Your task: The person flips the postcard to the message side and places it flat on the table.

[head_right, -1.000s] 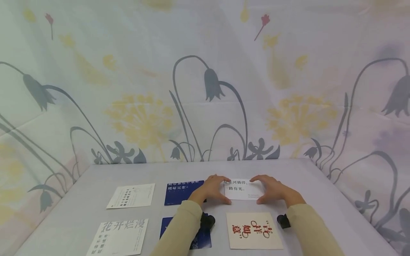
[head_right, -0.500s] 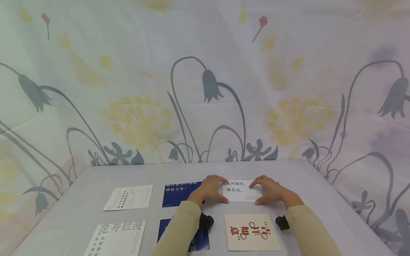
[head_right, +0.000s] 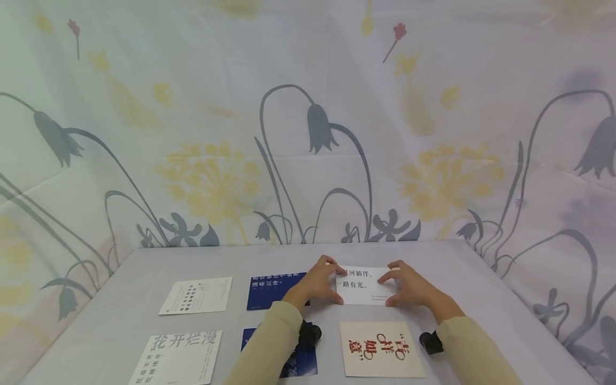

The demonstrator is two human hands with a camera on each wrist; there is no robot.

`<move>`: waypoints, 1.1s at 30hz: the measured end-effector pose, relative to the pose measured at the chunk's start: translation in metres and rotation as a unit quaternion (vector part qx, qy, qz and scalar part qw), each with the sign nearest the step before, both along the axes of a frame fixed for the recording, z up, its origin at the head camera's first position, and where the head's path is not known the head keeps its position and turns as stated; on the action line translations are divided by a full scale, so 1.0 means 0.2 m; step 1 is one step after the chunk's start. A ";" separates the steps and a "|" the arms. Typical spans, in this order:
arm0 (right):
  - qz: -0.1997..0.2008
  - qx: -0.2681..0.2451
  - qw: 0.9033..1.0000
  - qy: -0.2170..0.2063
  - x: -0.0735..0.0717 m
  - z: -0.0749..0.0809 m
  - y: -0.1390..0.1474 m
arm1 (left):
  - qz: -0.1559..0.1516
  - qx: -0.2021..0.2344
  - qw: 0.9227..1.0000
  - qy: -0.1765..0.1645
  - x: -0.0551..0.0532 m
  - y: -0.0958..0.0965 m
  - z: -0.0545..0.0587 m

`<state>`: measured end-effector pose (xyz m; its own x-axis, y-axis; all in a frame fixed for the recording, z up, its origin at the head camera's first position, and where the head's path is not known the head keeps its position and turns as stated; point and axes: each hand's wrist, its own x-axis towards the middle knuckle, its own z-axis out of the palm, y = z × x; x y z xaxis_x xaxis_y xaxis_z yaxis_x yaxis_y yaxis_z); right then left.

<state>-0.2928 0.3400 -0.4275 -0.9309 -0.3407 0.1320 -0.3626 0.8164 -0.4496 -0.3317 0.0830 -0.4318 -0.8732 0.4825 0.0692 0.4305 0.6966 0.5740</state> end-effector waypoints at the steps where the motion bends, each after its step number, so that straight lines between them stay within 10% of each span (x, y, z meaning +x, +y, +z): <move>1: -0.004 -0.008 1.000 -0.005 0.00 0.00 0.00 | -0.001 0.008 1.000 -0.005 0.00 0.00 0.00; 20: -0.058 -0.041 0.996 0.055 0.07 0.01 -0.04 | 0.024 0.132 0.989 -0.057 0.02 0.01 -0.03; 33: -0.085 -0.057 0.990 0.098 0.10 0.04 -0.06 | 0.025 0.208 0.977 -0.030 0.05 0.00 0.00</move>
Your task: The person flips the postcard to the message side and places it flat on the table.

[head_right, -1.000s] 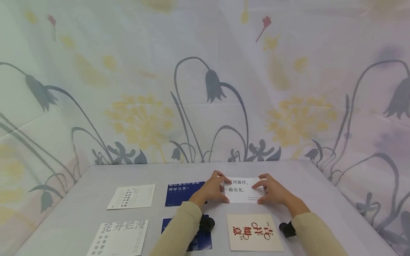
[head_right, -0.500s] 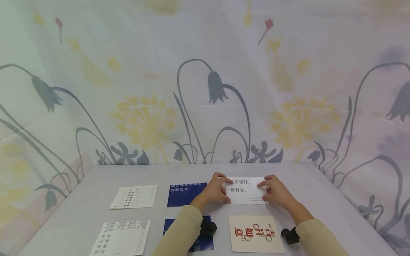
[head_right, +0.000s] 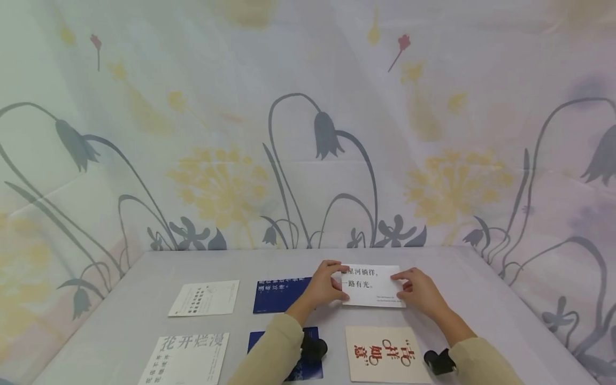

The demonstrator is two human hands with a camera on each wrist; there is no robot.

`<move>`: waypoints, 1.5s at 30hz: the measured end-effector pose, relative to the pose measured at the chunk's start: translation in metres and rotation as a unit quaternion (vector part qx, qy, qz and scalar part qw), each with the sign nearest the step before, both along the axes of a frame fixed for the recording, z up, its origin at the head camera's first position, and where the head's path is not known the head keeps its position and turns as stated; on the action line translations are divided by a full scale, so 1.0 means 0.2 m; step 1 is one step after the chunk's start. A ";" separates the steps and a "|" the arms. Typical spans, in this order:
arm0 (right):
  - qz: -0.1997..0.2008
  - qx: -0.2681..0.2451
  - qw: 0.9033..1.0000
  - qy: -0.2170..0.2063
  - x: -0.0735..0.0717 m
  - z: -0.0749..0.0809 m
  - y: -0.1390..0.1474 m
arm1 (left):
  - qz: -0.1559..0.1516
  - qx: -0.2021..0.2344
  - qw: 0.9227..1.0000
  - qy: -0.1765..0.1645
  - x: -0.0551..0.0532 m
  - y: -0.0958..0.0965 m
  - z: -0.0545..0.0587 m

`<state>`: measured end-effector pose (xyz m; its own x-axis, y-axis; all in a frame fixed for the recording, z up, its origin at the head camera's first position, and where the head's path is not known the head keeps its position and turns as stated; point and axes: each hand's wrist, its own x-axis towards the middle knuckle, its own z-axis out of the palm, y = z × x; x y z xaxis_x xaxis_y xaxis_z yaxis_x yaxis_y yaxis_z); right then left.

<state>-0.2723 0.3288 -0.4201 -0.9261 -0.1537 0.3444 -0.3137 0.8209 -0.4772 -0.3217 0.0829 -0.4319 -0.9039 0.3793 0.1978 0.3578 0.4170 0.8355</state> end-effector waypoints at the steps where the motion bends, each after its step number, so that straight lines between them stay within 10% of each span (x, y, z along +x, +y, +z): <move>1: -0.004 -0.006 1.000 0.001 0.00 0.00 0.00 | 0.004 0.007 1.000 -0.002 0.00 0.00 0.00; 19: -0.085 -0.097 0.992 0.009 0.01 0.03 0.00 | 0.046 0.115 0.991 -0.043 0.02 0.02 0.02; 45: -0.093 -0.215 0.972 0.005 0.00 0.06 -0.01 | 0.108 0.221 0.968 -0.053 0.03 0.01 0.01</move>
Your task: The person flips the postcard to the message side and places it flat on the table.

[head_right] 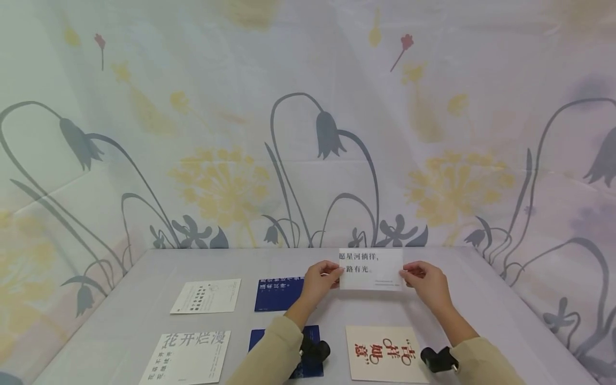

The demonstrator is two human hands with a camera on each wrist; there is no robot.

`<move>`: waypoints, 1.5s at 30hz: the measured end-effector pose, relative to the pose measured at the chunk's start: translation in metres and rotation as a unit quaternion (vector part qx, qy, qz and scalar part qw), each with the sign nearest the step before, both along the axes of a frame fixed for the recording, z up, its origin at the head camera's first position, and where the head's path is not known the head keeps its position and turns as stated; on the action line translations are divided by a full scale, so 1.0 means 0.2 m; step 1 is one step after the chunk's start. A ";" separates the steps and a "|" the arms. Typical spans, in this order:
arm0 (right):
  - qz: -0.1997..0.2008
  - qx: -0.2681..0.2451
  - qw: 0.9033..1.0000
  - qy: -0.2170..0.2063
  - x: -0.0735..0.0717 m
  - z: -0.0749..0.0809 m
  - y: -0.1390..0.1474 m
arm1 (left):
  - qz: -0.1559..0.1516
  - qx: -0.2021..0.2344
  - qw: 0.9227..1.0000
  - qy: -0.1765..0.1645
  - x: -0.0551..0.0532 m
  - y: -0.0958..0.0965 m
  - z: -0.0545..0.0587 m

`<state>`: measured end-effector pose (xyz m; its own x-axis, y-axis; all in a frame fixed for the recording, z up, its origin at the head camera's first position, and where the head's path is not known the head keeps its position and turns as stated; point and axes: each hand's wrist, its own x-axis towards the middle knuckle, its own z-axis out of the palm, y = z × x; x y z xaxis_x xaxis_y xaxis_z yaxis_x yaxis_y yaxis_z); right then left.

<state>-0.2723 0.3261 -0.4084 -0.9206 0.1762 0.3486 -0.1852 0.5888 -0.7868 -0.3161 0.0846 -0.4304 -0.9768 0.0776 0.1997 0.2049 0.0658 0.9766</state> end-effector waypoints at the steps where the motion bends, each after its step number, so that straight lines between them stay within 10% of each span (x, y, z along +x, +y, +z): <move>1: 0.004 -0.004 1.000 0.004 -0.01 -0.01 0.01 | 0.007 -0.011 1.000 0.009 0.00 0.00 0.00; 14: 0.050 -0.148 0.987 -0.038 -0.22 -0.29 0.20 | 0.028 -0.052 0.998 -0.002 0.01 -0.03 0.00; 27: 0.137 -0.274 0.951 -0.048 -0.14 -0.19 0.19 | 0.008 -0.021 0.997 -0.072 -0.02 -0.01 -0.01; 38: 0.099 -0.272 0.953 -0.095 0.03 0.03 0.03 | 0.000 0.031 0.996 -0.089 0.00 0.00 0.00; 45: 0.085 -0.254 0.958 -0.101 0.03 0.03 0.02 | -0.023 0.095 0.989 -0.114 0.00 -0.01 -0.01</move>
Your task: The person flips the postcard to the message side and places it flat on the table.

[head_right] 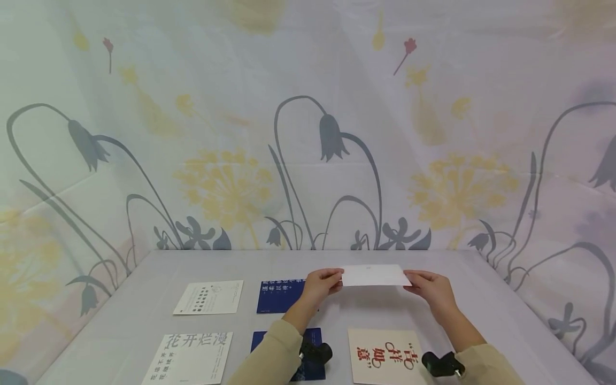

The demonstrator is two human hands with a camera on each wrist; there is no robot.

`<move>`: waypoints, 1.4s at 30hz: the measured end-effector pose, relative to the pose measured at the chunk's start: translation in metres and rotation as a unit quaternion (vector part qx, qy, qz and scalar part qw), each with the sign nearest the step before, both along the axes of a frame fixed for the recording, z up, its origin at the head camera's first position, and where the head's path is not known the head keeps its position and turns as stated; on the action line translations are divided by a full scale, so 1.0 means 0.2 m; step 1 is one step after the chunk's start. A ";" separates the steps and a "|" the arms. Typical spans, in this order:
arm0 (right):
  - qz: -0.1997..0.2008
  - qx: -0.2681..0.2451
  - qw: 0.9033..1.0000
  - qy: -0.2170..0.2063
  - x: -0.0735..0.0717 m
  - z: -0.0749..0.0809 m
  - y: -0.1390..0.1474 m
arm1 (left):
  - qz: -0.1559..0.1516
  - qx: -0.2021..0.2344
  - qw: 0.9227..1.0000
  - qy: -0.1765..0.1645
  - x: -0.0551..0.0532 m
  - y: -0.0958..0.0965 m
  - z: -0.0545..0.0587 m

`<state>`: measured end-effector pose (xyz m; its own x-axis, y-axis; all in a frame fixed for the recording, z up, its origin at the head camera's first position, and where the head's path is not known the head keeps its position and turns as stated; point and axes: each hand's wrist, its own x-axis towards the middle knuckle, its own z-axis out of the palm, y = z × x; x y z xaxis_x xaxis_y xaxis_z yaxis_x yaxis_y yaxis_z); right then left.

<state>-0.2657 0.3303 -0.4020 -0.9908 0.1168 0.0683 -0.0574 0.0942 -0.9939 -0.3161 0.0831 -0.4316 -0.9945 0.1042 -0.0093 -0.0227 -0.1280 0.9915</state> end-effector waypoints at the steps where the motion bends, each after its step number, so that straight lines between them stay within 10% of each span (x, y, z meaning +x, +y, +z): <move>1: 0.000 0.009 1.000 0.002 0.00 -0.01 0.00 | -0.003 0.011 1.000 -0.007 0.00 0.00 0.00; 14: -0.028 0.101 0.994 -0.027 -0.02 -0.03 0.01 | 0.004 0.028 0.999 -0.019 0.01 0.01 0.00; 42: -0.033 0.224 0.971 -0.075 -0.05 -0.11 0.00 | 0.020 -0.140 0.989 -0.040 0.07 0.05 -0.03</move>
<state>-0.2754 0.3308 -0.4233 -0.9848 0.1727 -0.0171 0.1054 0.5168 -0.8496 -0.3027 0.0926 -0.4383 -0.9926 0.0476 -0.1119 -0.1038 0.1489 0.9834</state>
